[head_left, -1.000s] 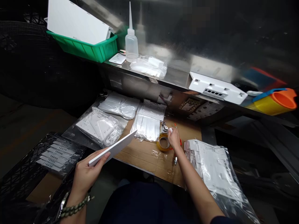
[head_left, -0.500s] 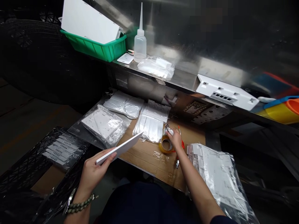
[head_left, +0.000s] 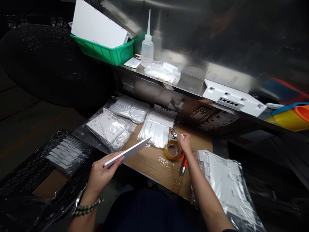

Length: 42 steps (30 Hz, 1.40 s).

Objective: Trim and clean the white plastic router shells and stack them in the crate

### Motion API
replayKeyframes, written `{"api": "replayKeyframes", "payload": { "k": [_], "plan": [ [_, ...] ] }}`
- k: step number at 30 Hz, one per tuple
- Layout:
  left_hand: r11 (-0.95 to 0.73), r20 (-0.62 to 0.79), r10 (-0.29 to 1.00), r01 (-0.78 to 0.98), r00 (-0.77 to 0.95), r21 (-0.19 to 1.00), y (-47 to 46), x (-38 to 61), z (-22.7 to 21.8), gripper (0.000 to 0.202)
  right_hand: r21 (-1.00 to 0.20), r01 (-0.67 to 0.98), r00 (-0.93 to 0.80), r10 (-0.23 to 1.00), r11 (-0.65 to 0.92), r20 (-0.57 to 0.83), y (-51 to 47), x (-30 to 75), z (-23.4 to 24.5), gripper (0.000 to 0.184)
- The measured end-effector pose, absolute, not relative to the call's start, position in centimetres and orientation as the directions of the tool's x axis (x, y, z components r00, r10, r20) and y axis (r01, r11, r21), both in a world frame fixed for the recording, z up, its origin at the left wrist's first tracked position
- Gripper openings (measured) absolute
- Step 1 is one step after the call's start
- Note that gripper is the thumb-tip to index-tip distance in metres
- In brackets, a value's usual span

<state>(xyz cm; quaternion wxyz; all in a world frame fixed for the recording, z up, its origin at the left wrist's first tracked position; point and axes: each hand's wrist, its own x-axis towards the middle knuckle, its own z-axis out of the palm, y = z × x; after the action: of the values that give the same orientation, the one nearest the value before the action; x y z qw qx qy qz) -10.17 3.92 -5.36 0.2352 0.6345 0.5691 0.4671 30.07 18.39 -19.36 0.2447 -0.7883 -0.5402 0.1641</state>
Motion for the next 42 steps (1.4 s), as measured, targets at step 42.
{"api": "replayKeyframes", "payload": {
  "k": [42],
  "plan": [
    [-0.702, 0.725, 0.642, 0.570, 0.248, 0.426, 2.5, -3.3, -1.7, 0.053, -0.719, 0.370, 0.000, 0.773, 0.589, 0.634, 3.9, 15.3, 1.8, 0.012]
  ]
}}
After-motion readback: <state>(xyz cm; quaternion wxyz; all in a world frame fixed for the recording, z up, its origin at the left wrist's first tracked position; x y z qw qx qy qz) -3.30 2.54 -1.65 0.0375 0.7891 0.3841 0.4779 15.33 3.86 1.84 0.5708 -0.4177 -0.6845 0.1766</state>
